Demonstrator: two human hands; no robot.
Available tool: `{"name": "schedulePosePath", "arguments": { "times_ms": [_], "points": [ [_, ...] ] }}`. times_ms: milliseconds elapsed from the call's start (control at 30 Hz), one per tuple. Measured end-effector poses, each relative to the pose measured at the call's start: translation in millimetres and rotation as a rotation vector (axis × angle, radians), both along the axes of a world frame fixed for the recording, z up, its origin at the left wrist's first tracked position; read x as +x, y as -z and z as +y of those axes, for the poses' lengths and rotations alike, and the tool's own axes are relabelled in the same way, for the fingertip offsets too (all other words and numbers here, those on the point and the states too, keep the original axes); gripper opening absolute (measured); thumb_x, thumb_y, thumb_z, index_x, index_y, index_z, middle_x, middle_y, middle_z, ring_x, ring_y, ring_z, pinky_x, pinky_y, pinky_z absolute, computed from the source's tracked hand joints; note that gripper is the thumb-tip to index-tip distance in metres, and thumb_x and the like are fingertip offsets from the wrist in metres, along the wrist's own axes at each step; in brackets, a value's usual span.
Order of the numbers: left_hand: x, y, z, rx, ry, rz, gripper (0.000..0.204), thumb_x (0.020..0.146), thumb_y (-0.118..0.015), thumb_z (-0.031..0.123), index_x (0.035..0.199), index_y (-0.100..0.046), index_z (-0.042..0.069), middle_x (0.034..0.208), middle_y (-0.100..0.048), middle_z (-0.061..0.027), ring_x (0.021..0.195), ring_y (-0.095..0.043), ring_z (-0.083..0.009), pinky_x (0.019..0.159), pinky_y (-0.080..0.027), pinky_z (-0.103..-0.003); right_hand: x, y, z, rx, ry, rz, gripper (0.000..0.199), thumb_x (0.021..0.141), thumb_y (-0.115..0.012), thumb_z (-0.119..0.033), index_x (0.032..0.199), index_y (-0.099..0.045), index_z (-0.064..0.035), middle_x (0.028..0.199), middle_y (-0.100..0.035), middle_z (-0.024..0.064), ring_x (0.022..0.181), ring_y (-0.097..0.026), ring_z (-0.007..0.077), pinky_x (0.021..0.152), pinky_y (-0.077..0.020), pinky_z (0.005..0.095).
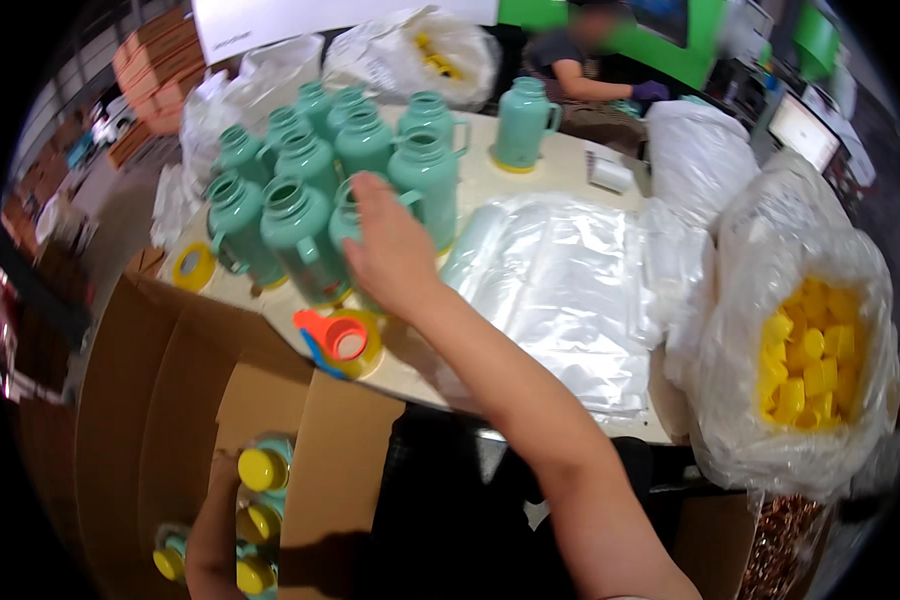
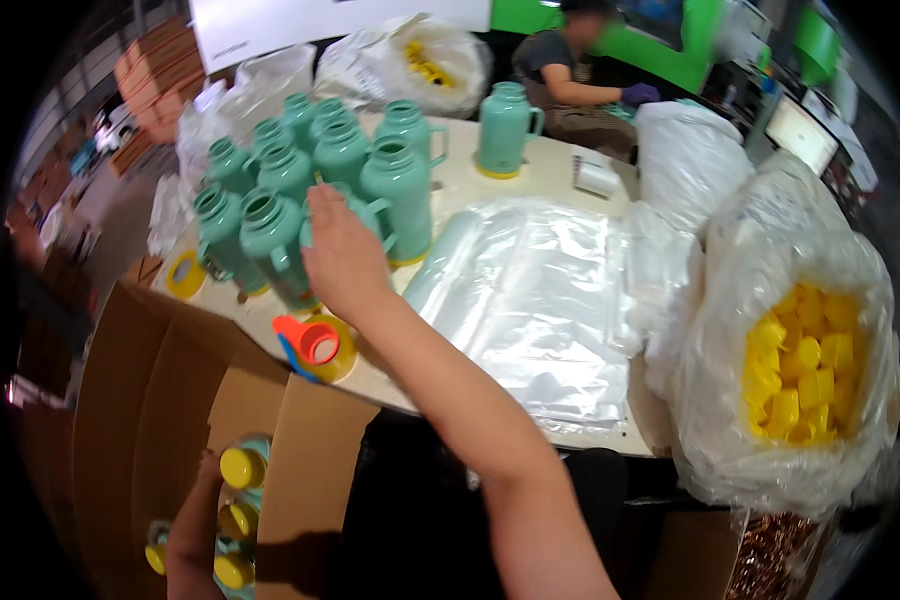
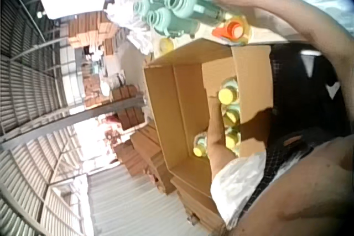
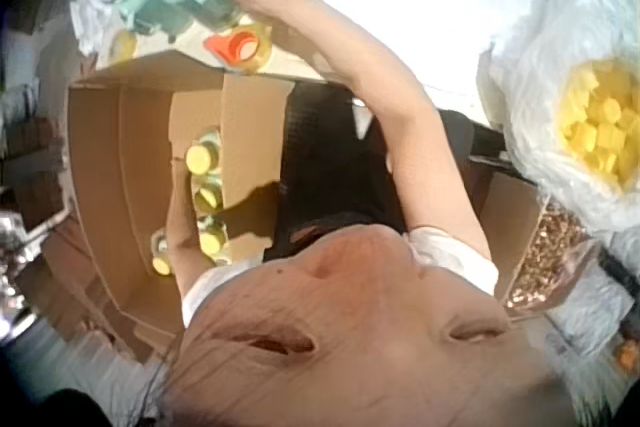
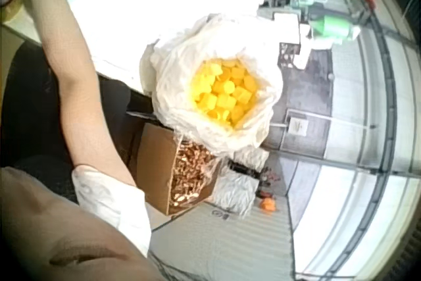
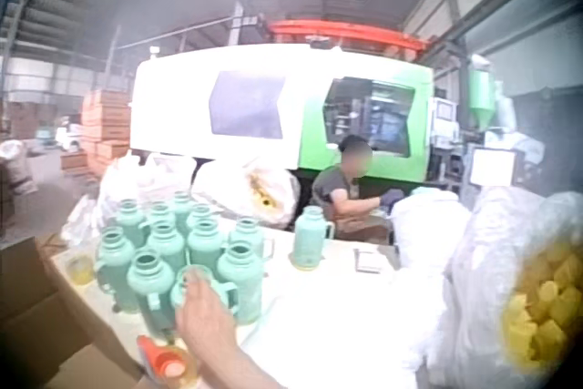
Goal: The person assembles light green plastic pitchers by hand. They pick up a pitcher body, insert a copper-colored metal ring into the neck, and then screw on a yellow lid. The completed pitchers are placed into a cardboard box. The process is repeated for multiple units.
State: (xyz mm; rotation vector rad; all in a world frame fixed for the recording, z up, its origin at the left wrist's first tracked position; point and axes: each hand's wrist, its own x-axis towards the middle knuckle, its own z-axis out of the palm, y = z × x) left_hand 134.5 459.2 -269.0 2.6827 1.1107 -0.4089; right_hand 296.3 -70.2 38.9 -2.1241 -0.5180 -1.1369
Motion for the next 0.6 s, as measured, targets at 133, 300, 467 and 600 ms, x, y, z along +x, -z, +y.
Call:
{"name": "schedulePosePath", "arguments": {
  "times_ms": [133,300,467,600],
  "points": [
    [-0.4,-80.3,-36.6,-0.063,0.208,-0.567,0.05,0.096,-0.061,0.021,0.138,-0.046,-0.002,0.13,-0.056,-0.0226,0.12,-0.057,-0.0324,0.103,-0.045,-0.041,21.9,10.7,-29.5,-0.121,0.031,0.228,0.029,0.083,-0.074,-0.018,0.104,-0.059,-0.0052,0.1,-0.059,0.014,0.097,-0.059,0.0373,0.082,-0.0498,0.0461],
    [-2.7,-203.5,-192.3,-0.51,0.537,-1.079,0.042,0.098,-0.055,0.007,0.138,-0.045,0.0,0.127,-0.055,-0.0135,0.118,-0.055,-0.0228,0.103,-0.043,-0.036,-130.9,-25.6,-99.8,0.058,0.133,-0.079,0.038,0.07,-0.085,-0.028,0.073,-0.052,-0.0083,0.075,-0.052,0.0079,0.069,-0.047,0.0308,0.061,-0.0387,0.0437],
    [5.5,-267.2,-345.4,-1.192,0.919,-1.163,0.051,0.098,-0.059,0.022,0.142,-0.044,0.001,0.132,-0.052,-0.0112,0.122,-0.053,-0.0208,0.107,-0.04,-0.033,-274.0,-70.6,-167.1,0.16,-0.373,-0.001,0.054,0.061,-0.094,-0.034,0.06,-0.045,-0.0126,0.067,-0.049,0.0025,0.067,-0.044,0.0223,0.063,-0.0316,0.0341],
    [-55.8,-252.7,-477.4,-2.263,0.786,-0.067,0.087,0.081,-0.078,0.046,0.144,-0.042,-0.001,0.139,-0.051,-0.0164,0.129,-0.051,-0.0279,0.11,-0.041,-0.038,-341.2,-2.2,-136.9,0.748,-0.356,0.36,0.027,0.074,-0.084,-0.007,0.082,-0.058,-0.0049,0.088,-0.056,0.0045,0.076,-0.052,0.0145,0.068,-0.0425,0.0277]
  ]
}}
